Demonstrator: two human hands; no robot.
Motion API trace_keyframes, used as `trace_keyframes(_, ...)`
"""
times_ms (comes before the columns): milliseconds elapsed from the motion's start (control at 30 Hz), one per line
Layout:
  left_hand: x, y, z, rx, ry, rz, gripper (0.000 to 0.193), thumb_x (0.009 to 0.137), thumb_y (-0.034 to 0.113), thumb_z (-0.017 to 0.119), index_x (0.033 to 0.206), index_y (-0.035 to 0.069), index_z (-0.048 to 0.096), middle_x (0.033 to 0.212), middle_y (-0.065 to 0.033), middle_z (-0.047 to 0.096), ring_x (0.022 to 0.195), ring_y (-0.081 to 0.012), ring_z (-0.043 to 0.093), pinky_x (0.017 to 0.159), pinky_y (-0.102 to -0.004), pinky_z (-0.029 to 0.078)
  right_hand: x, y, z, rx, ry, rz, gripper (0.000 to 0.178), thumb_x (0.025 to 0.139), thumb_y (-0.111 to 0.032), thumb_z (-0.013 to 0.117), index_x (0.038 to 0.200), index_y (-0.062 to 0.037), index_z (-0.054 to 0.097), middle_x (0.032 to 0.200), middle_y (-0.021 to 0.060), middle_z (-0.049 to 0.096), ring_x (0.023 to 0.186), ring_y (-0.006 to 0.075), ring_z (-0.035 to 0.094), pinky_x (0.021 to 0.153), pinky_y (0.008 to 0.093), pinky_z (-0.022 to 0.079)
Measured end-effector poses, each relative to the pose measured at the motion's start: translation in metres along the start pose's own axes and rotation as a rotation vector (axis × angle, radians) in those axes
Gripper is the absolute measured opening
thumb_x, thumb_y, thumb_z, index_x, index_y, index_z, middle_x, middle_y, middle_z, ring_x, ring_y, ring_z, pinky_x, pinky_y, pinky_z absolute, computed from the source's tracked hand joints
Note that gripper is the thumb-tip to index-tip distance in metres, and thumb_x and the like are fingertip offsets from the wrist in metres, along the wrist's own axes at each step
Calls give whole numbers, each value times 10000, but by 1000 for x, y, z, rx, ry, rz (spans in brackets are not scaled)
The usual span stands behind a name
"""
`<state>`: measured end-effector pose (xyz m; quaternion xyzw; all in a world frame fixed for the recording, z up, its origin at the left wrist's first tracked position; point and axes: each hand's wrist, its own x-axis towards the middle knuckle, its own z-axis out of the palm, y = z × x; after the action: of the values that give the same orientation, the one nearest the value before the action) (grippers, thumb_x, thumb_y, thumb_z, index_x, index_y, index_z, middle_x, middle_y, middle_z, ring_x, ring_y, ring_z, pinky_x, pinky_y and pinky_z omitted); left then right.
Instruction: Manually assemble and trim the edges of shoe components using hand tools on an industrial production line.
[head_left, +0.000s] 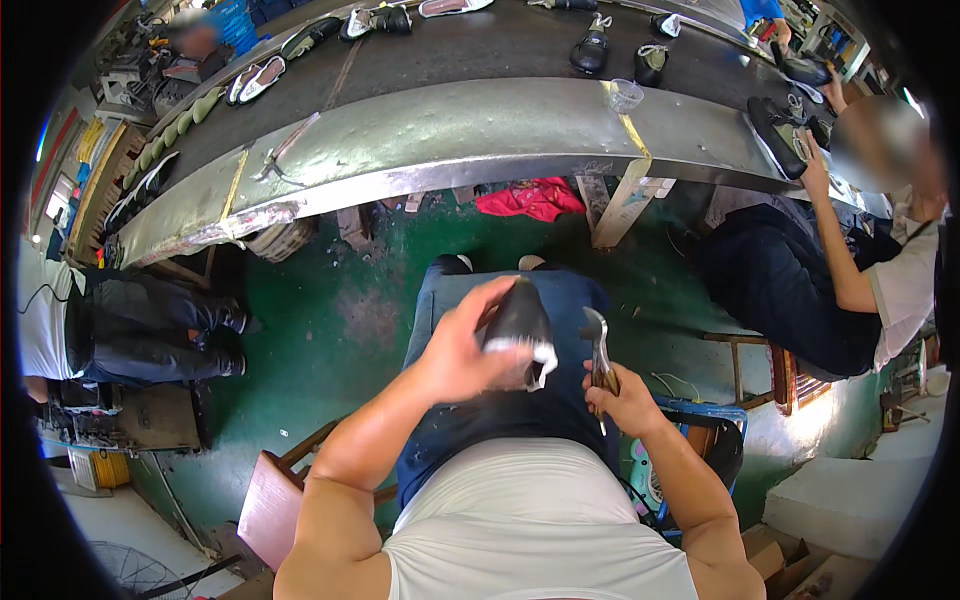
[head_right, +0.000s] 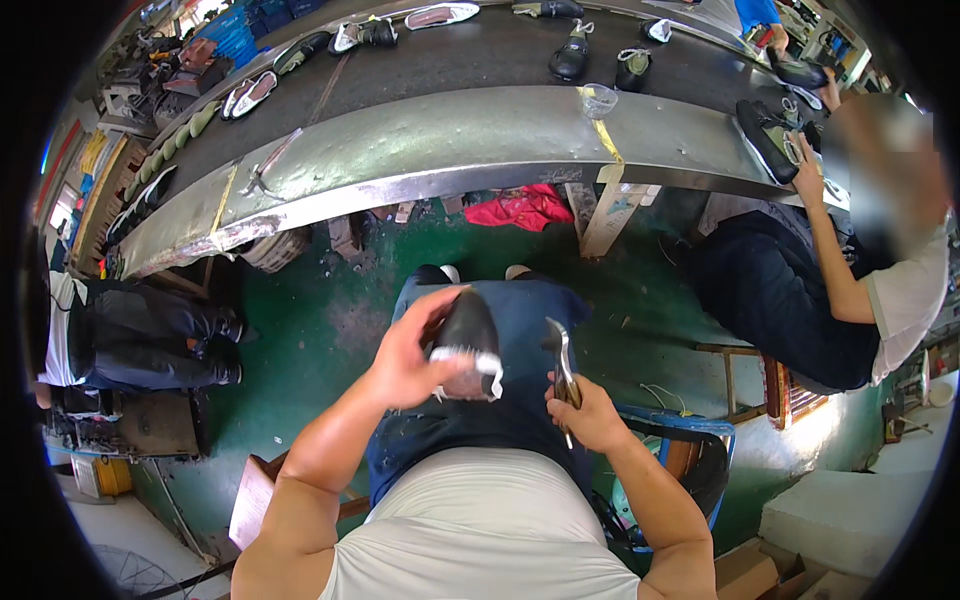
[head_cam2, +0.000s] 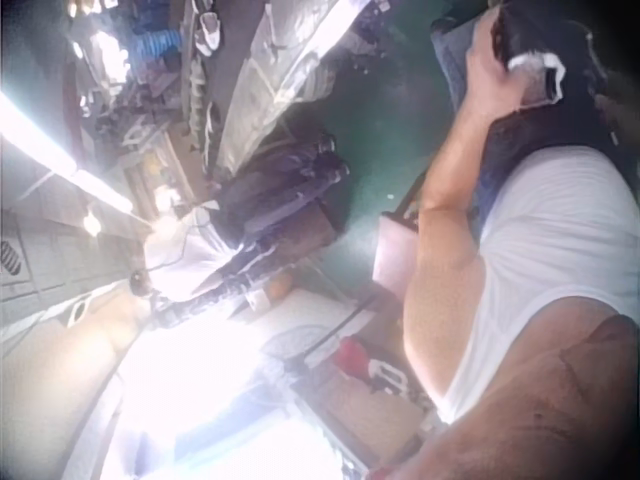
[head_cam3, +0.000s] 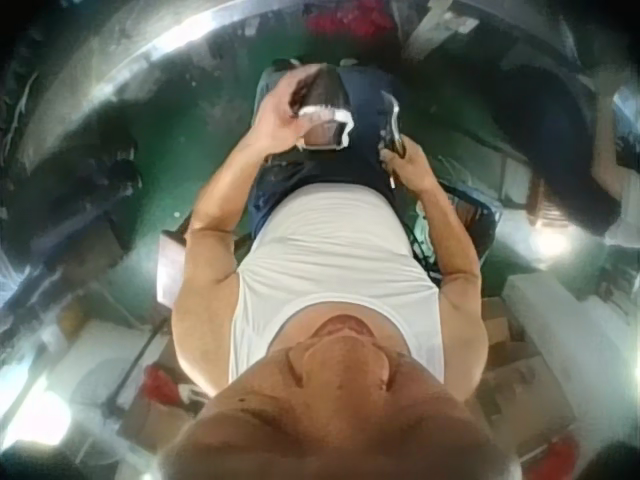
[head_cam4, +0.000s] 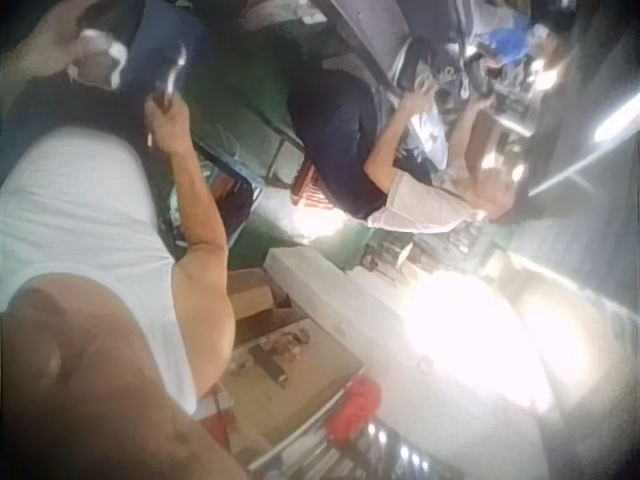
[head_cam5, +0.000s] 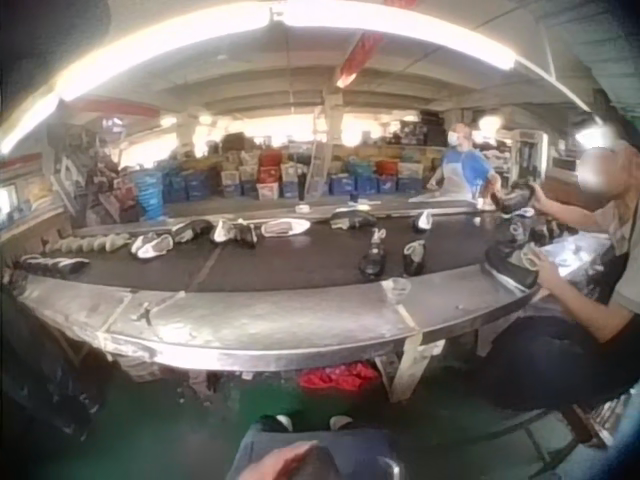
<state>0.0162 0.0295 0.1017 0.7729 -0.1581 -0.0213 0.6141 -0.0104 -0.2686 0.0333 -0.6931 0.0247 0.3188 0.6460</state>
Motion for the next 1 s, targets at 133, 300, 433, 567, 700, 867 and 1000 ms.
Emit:
trace_keyframes(133, 21, -111, 31, 126, -113, -304, 673, 900, 336, 701, 1456, 40, 467, 1334, -245, 575, 1213, -336, 593, 1052, -382, 447, 12, 14, -1, 28, 9, -28, 375, 917, -52, 633, 1265, 37, 523, 1001, 51, 625, 824, 131, 610, 731, 285, 516)
trace_keyframes(300, 4, -94, 53, 391, -86, -458, 512, 966, 395, 554, 1324, 30, 587, 1092, -279, 675, 1056, -428, 645, 942, -444, 502, 3, -6, 3, -442, -16, -38, 278, 934, -110, 603, 1174, 17, 542, 931, 131, 658, 833, 258, 651, 777, 355, 518)
trace_keyframes(433, -2, -111, 47, 278, -71, -510, 387, 970, 280, 484, 1162, -10, 652, 986, -293, 676, 981, -457, 651, 887, -460, 515, 12, -3, 15, -702, -24, -230, 264, 951, -164, 595, 1169, -17, 570, 877, 185, 661, 819, 332, 664, 758, 409, 516)
trace_keyframes(567, -2, -125, 28, -230, -257, -643, 328, 906, 4, 465, 1165, -1, 667, 923, -63, 716, 854, -128, 664, 747, -304, 530, 24, 6, 18, -931, -8, -113, 232, 946, -192, 593, 1068, 1, 553, 941, 263, 653, 915, 460, 629, 800, 520, 486)
trace_keyframes(700, -1, -112, 20, -480, -291, -722, 433, 844, -64, 486, 1246, -17, 639, 1113, -54, 697, 1026, -150, 647, 950, -285, 486, 26, -14, 13, -1008, -154, -157, 281, 934, -164, 585, 1139, 24, 544, 999, 263, 651, 939, 444, 637, 831, 513, 502)
trace_keyframes(867, -25, -117, 30, -693, -353, -561, 922, 819, -58, 629, 1599, 67, 154, 1552, -97, 357, 1438, -192, 319, 1188, -331, 239, 17, -21, 8, -1062, -179, -372, 444, 905, -108, 594, 1293, 81, 493, 1128, 253, 599, 1063, 407, 600, 888, 475, 506)
trace_keyframes(1000, -43, -128, 49, -266, -271, -466, 973, 840, 27, 680, 1589, 21, 60, 1585, -210, 288, 1462, -241, 299, 1185, -319, 246, 23, -29, 14, -1387, -88, -553, 524, 844, -45, 604, 1314, 143, 466, 1171, 260, 555, 1122, 388, 557, 916, 430, 517)
